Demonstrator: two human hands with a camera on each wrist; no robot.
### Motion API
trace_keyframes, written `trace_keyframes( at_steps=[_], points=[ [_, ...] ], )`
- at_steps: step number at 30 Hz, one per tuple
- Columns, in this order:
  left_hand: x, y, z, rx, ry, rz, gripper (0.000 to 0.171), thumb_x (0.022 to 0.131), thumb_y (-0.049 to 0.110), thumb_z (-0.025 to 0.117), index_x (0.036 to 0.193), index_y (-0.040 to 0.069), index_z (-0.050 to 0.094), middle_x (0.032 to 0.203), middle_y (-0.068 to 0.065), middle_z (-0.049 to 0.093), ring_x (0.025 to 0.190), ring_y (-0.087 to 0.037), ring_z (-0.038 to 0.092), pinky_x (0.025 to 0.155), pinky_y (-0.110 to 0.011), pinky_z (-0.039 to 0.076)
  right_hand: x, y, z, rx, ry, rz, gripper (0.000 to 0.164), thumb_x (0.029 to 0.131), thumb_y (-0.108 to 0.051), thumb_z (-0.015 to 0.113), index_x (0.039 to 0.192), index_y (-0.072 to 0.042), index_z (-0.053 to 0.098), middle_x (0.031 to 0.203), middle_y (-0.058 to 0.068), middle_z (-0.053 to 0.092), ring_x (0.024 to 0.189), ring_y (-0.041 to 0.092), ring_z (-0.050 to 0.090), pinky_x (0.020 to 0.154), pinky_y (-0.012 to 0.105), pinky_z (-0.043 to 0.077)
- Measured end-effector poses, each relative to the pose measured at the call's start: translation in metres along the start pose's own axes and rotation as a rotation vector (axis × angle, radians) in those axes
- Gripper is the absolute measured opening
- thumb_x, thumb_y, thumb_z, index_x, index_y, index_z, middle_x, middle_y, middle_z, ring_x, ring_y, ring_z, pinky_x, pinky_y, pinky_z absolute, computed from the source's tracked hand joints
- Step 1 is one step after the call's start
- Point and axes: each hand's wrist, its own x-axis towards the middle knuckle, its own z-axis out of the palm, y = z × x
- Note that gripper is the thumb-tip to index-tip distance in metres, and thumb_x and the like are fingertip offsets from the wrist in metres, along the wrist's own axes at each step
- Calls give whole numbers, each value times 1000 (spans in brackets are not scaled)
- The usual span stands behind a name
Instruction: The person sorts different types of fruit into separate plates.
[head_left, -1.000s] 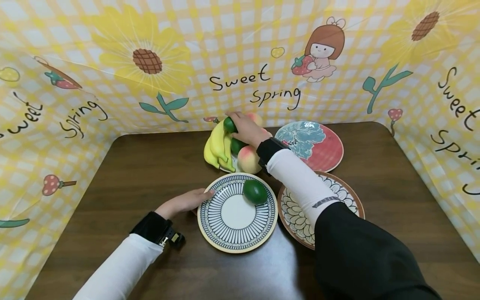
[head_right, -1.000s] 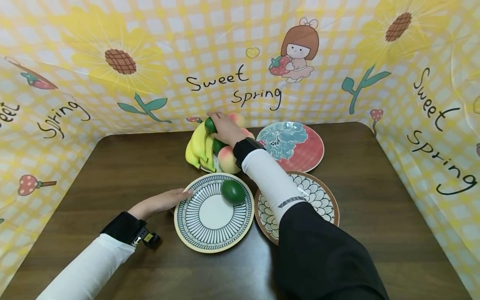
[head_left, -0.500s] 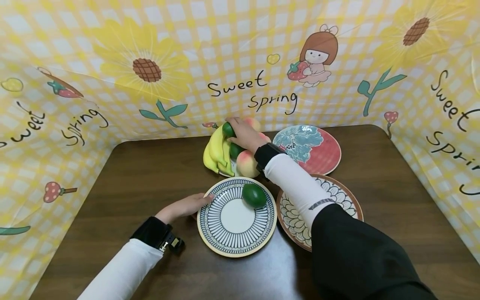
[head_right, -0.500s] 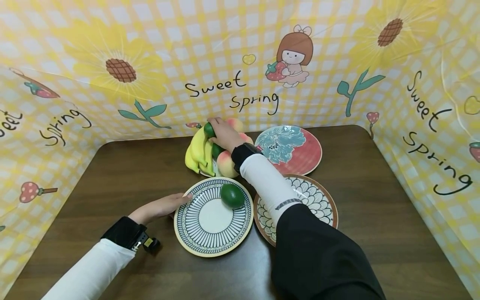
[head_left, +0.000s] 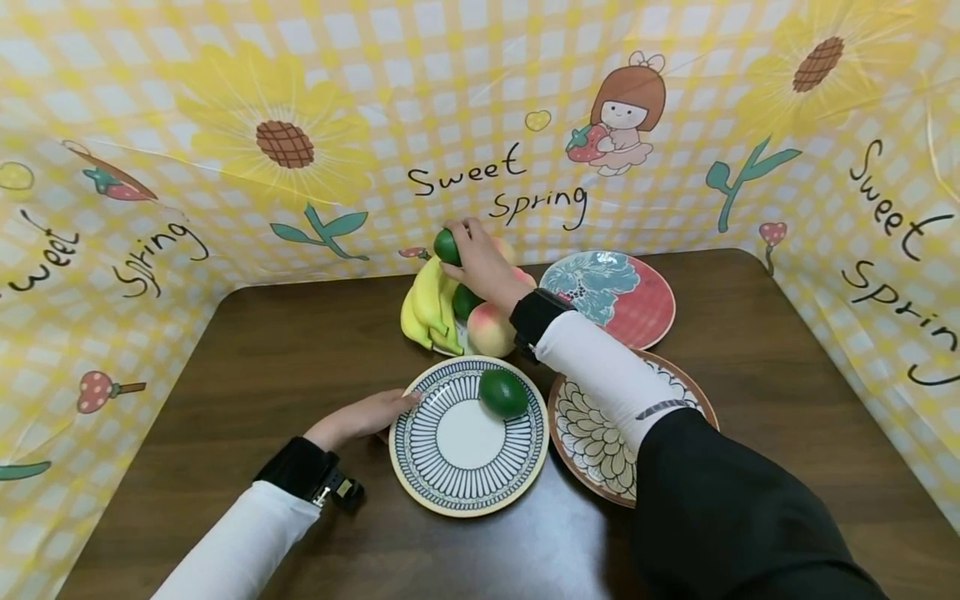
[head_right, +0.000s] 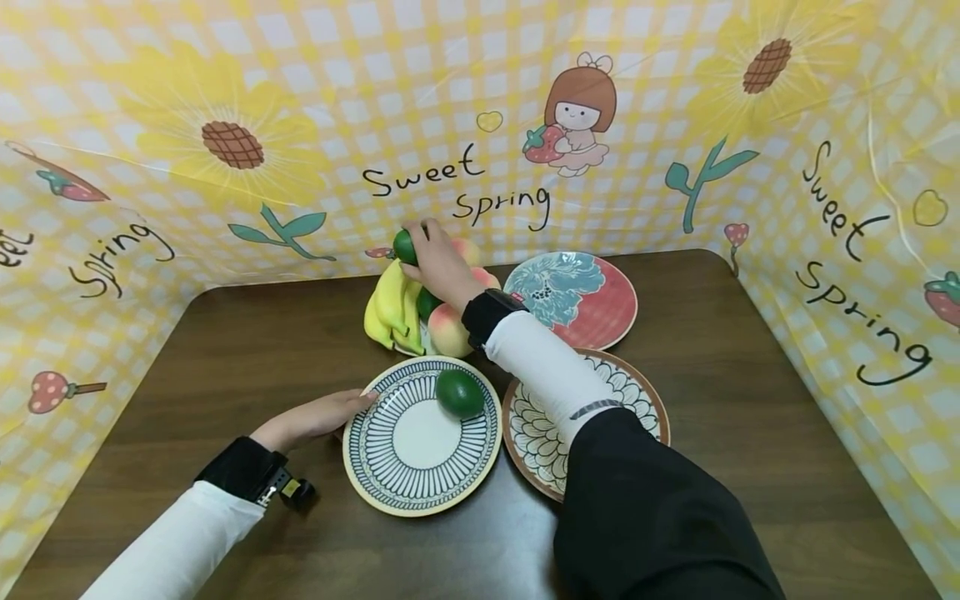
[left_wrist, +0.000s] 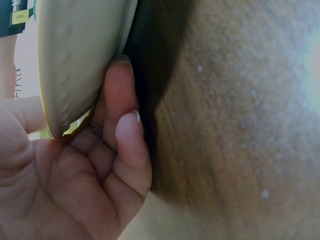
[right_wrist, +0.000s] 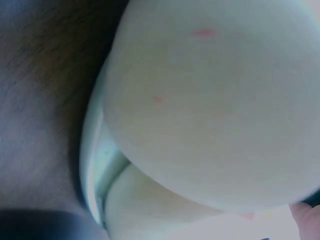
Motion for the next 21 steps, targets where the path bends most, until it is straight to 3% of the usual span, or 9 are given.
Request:
trace_keyframes(
  at_steps=[6, 13, 21],
  points=[
    [-3, 3, 2, 19, 36, -36, 45, 114, 24, 27, 139, -8, 46, 86, -4, 68, 73, -9, 63, 68, -27, 51, -10, -13, -11, 10, -42, -67, 58, 103, -21, 63, 148, 3, 35, 143, 25, 45, 122, 33, 53, 100, 40, 50],
    [-5, 4, 0, 37, 32, -32, 45, 113, 23, 27, 138, -9, 45, 90, -8, 69, 76, -10, 64, 70, -27, 53, -28, -38, -22, 57, -57, -95, 59, 100, -20, 66, 146, 4, 38, 140, 26, 48, 119, 32, 55, 98, 40, 53],
    [-3, 2, 0, 21, 20, -24, 44, 113, 24, 28, 138, -8, 45, 92, -7, 69, 77, -10, 64, 72, -28, 53, -65, -62, -32, -32, -185, -166, 63, 98, -22, 68, 149, 2, 40, 144, 23, 50, 128, 33, 55, 109, 42, 49]
  ],
)
